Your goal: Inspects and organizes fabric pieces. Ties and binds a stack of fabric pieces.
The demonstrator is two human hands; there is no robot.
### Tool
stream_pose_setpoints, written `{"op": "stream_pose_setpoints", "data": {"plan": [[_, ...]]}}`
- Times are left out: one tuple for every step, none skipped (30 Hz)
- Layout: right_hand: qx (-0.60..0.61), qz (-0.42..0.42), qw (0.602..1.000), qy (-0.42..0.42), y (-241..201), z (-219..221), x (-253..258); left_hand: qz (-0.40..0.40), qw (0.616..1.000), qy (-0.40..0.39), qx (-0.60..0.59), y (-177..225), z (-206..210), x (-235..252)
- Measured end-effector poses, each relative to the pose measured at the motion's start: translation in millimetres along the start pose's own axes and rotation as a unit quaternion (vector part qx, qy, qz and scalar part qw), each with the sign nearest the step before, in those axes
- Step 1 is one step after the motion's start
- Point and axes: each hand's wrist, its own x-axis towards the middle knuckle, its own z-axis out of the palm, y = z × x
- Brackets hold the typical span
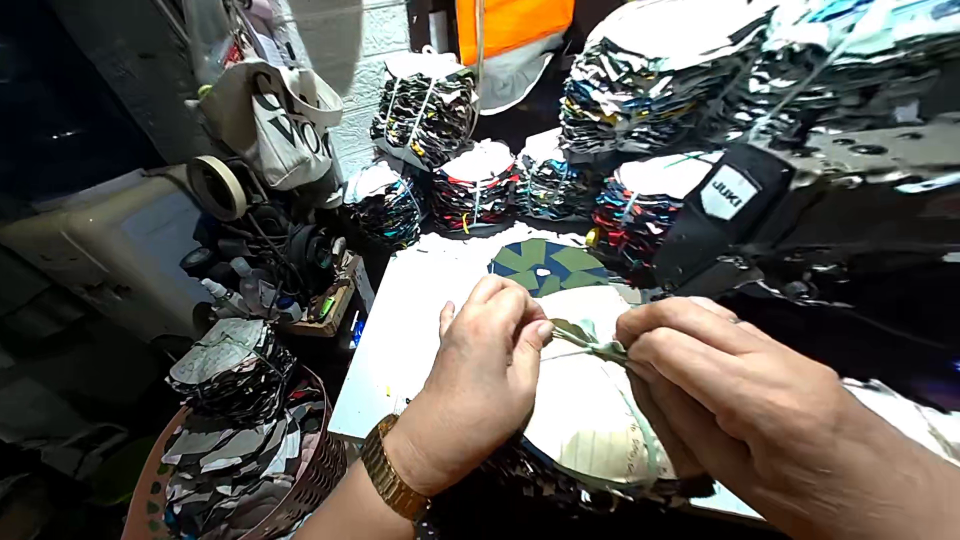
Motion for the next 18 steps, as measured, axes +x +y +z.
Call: {"op": "stream_pose_setpoints", "data": {"plan": [[0.011,0.009,1.0,0.005,0.3,-1.7,0.5,0.001,1.0,-0.001,-0.015,-0.7,-1.2,1.4],[0.026,0.024,0.999,0.005,1.8,-5.6,-0.6,0.004,0.999,0.0,-0.034,-1.1,-2.5,1.7],[0.054,0.045,0.998,0.002,5.2,-11.4,-3.6,0.003,0.998,0.005,-0.059,-1.0,-3.7,0.3],[0.088,0.074,0.993,0.001,10.5,-18.9,-8.6,-0.011,0.996,0.008,-0.086,-0.6,-5.8,-2.4],[0.122,0.108,0.987,0.009,16.6,-27.2,-15.2,-0.046,0.992,0.01,-0.116,-0.5,-9.0,-6.7],[0.145,0.148,0.978,0.025,22.0,-34.3,-23.1,-0.098,0.985,0.017,-0.142,-1.4,-11.6,-12.5],[0.159,0.189,0.968,0.048,26.3,-37.6,-31.9,-0.161,0.972,0.032,-0.167,-3.3,-13.1,-19.6],[0.175,0.232,0.955,0.061,29.5,-36.6,-41.4,-0.219,0.954,0.053,-0.197,-5.3,-13.0,-26.9],[0.198,0.276,0.939,0.057,32.0,-32.0,-51.4,-0.267,0.932,0.068,-0.237,-7.1,-12.3,-33.9],[0.227,0.319,0.919,0.04,33.6,-24.8,-60.6,-0.304,0.907,0.071,-0.281,-7.9,-11.4,-41.2],[0.264,0.364,0.893,0.017,34.3,-16.0,-68.2,-0.337,0.881,0.072,-0.323,-7.9,-9.4,-48.2],[0.307,0.402,0.863,0.003,34.7,-5.5,-74.1,-0.361,0.855,0.072,-0.364,-6.7,-7.1,-53.9],[0.351,0.431,0.831,-0.004,34.9,4.6,-78.9,-0.378,0.83,0.067,-0.404,-5.4,-5.5,-58.1],[0.393,0.451,0.801,-0.006,33.7,12.9,-82.4,-0.39,0.809,0.062,-0.435,-4.2,-3.9,-61.3],[0.425,0.473,0.771,0.007,28.3,18.7,-83.1,-0.4,0.793,0.056,-0.457,-2.9,-2.3,-63.6],[0.448,0.499,0.742,0.018,19.3,19.5,-80.2,-0.407,0.783,0.045,-0.468,0.0,-1.0,-64.9],[0.459,0.528,0.714,0.027,7.0,16.7,-73.4,-0.412,0.778,0.035,-0.472,4.3,-0.2,-65.6],[0.468,0.551,0.69,0.031,-4.4,12.9,-66.1,-0.414,0.774,0.019,-0.479,7.9,0.0,-66.6]]}}
